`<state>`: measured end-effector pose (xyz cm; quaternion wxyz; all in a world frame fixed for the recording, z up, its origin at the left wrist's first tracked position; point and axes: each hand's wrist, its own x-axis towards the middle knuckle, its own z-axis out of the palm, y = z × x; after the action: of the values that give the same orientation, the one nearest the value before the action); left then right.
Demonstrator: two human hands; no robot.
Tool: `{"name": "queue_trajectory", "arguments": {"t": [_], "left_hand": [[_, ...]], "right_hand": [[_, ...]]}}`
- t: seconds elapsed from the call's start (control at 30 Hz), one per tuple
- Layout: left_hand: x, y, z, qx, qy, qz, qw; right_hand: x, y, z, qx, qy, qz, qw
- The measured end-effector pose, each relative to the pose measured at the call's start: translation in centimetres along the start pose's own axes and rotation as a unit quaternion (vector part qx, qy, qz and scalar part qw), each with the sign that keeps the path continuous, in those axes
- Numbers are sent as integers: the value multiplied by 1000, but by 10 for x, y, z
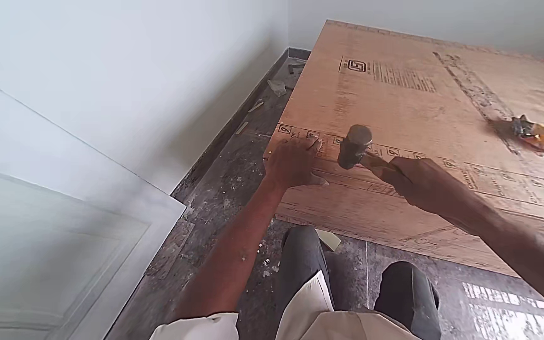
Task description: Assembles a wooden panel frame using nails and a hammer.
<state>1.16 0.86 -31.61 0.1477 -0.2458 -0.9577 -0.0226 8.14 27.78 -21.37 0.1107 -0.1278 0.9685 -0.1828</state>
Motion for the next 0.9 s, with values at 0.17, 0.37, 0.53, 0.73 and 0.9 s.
{"name": "queue_trajectory", "arguments": {"t": [0.17,0.37,0.53,0.73,0.9], "left_hand": [[-5,-3,17,11,108,40,993],[-5,-5,9,-22,70,30,997],[-5,-13,14,-48,129,70,988],[-4,-18,12,-101,108,104,984],[-21,-29,-5,-186,113,31,976]], "right_hand": [[-22,-14,-49,235,238,-170,927],[-3,-5,5,66,122,-69,988],[16,13,17,-48,1,46,998],[15,19,22,17,5,74,997],[15,20,24,32,8,73,997]]}}
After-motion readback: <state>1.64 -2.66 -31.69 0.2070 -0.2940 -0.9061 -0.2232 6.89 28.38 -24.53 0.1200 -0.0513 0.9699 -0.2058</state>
